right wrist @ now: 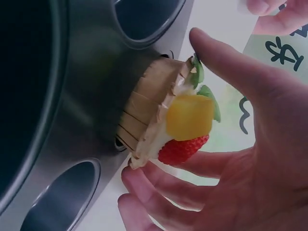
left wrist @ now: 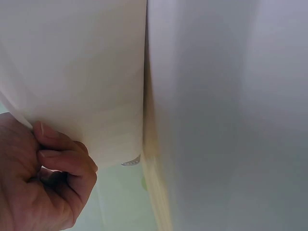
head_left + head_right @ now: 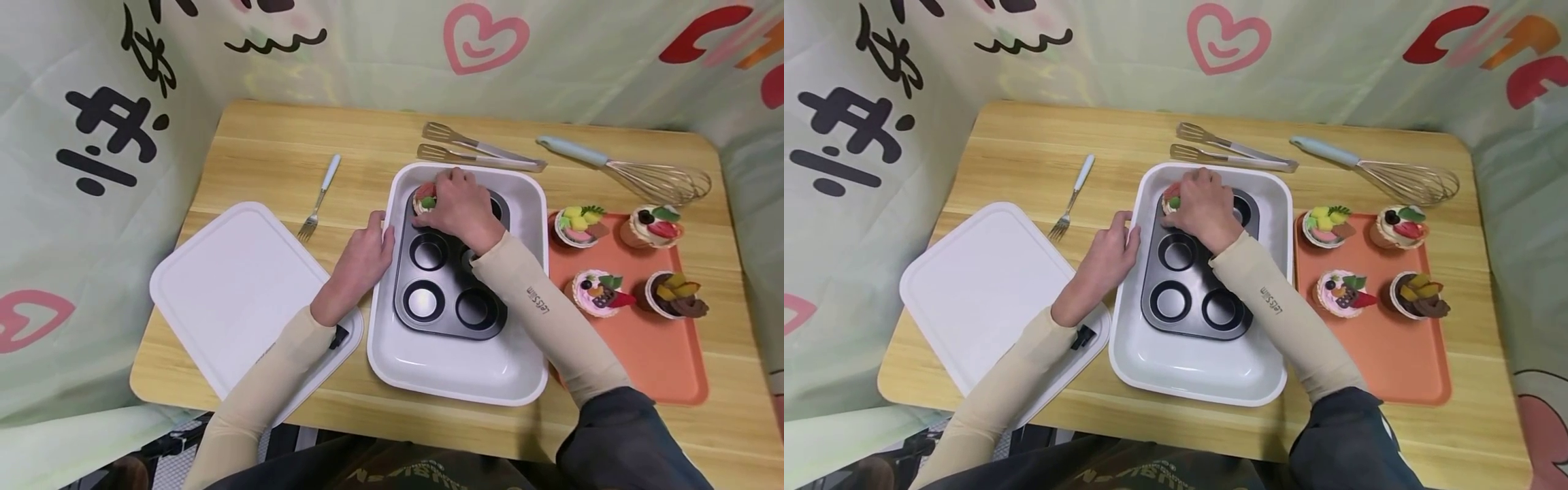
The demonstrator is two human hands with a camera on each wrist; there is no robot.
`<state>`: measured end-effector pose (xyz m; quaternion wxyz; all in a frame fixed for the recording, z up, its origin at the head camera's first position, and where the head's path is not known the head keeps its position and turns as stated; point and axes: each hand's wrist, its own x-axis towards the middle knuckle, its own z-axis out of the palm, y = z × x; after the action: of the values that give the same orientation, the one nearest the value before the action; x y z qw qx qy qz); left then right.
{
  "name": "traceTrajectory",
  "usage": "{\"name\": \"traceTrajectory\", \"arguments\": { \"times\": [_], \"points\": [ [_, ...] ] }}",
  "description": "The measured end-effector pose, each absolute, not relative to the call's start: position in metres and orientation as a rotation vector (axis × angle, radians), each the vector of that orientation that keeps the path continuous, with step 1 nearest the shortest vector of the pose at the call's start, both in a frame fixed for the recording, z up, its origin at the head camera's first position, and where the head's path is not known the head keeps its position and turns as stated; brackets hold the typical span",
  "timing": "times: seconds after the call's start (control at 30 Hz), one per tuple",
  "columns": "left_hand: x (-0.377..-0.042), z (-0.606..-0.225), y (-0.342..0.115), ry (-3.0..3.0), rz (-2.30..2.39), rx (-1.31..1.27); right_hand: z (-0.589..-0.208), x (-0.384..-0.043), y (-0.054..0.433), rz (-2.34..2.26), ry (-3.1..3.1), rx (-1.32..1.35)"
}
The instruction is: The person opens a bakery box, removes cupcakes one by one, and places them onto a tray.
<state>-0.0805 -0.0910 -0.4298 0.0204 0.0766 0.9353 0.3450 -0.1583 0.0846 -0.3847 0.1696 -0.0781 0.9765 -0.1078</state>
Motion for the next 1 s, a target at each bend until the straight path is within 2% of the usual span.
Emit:
{"name": "traceTrajectory", "arguments": {
  "times": [1.0],
  "points": [
    [-0.082,-0.432,-0.092,2.891,1.081,0.247,-0.395,-0.168,0.09,-0.529,2.721,-0.222]
  ]
}}
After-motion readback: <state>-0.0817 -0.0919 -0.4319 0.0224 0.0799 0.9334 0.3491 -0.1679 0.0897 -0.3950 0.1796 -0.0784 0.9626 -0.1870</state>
